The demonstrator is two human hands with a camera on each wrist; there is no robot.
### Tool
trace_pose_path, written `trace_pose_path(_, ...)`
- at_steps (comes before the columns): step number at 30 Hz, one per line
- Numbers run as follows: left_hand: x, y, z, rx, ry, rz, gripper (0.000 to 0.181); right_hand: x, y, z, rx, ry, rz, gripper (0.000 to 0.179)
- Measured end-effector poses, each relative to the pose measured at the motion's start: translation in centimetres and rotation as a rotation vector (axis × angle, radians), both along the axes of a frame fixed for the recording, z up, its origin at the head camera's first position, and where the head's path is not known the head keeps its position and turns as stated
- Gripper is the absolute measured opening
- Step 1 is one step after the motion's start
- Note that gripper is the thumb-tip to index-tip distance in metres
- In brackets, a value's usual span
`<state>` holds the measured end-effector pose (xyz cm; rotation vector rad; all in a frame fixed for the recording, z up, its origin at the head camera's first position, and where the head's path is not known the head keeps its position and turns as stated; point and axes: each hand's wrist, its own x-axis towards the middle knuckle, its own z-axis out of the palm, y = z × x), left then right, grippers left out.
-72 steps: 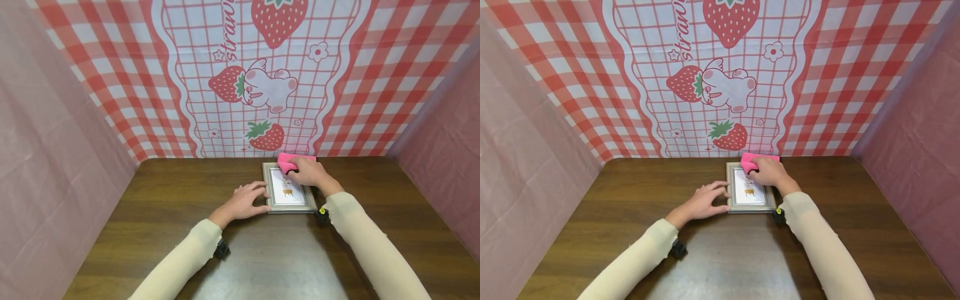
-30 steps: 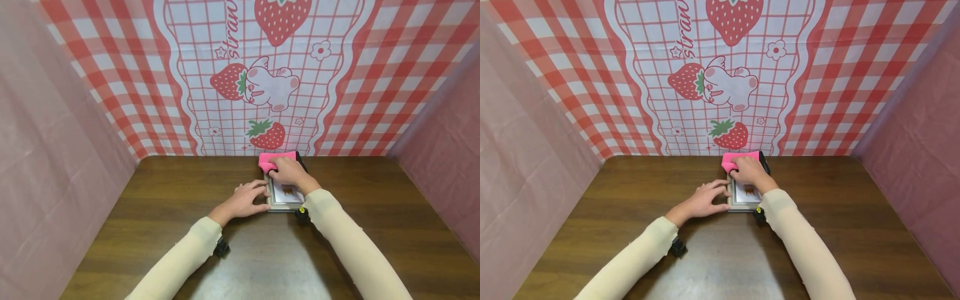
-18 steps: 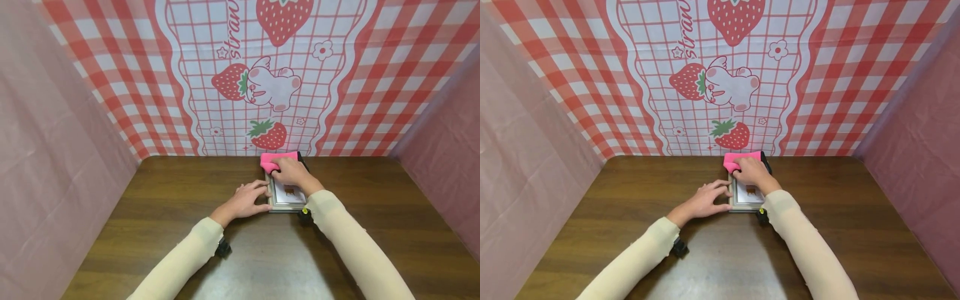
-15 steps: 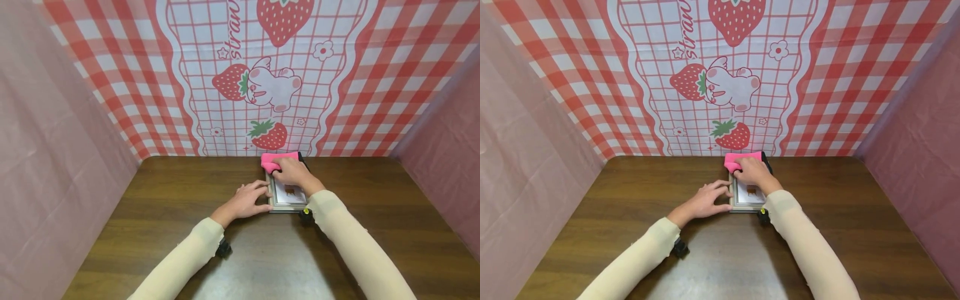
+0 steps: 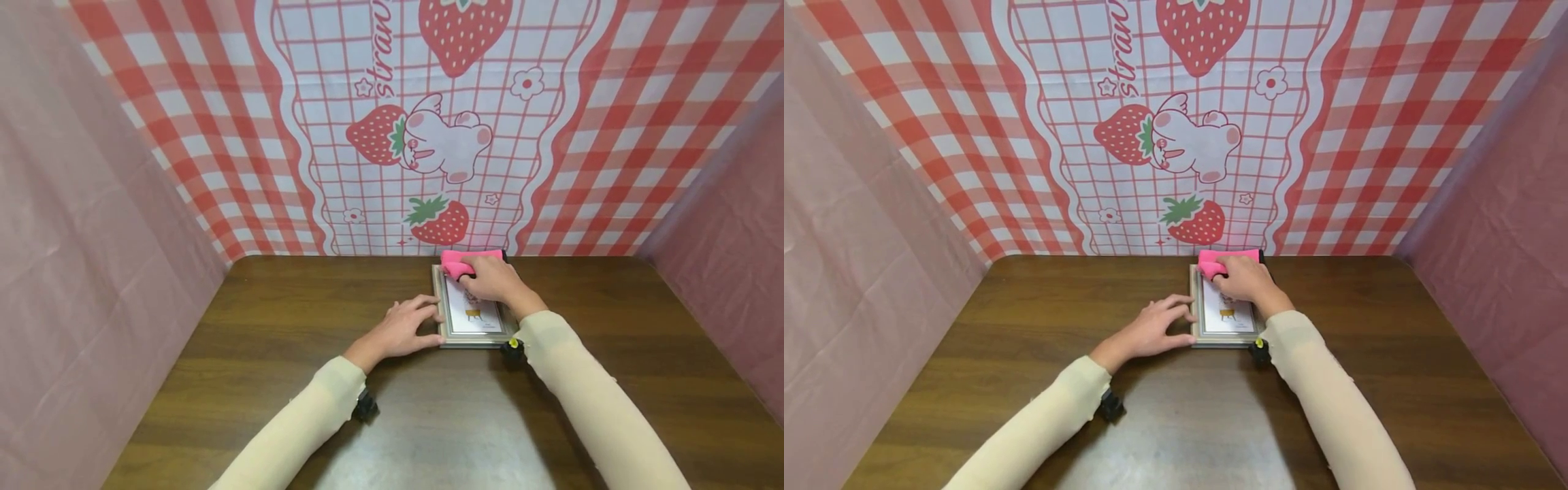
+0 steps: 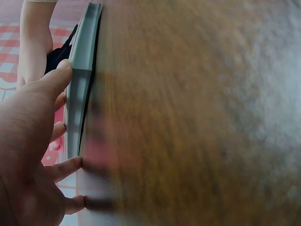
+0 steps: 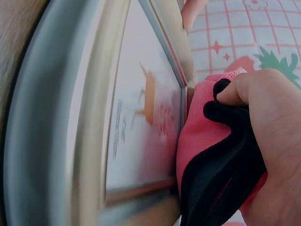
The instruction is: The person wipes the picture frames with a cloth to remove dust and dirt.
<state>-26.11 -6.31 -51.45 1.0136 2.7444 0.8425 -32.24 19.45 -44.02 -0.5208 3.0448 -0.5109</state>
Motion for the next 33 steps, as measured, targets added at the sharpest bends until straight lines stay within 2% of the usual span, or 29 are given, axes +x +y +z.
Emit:
trace_pose_path(5,0.0,0.0,-0.3,-0.001,0.011,0.004,0.046,0.1,1.2,0.0,-0.007,-0.013,-0.01,0.026)
trace_pose_path(12,0.1,0.1,-0.3,0.001,0.006,0.005,0.046,0.2,2.7,0.2,0.002,-0.01,-0.036,0.046)
trace_pose_path(16,0.0,0.1,-0.3,-0.003,-0.002,0.006,0.046,0.3,3.6,0.3,-0.013,-0.021,-0.045,0.052)
trace_pose_path(21,0.2,0.2,0.1,-0.005,-0.014,-0.001,0.047,0.4,4.1,0.3,-0.029,-0.042,-0.064,0.062)
trace_pose_path(25,0.2,0.1,0.3,0.009,-0.026,-0.002,0.048,0.4,4.0,0.2,-0.044,-0.037,-0.066,0.061)
trace_pose_path(33,-0.2,0.1,-0.3,-0.013,0.003,0.0,0.049,0.2,3.6,-0.2,-0.046,0.001,-0.061,0.056)
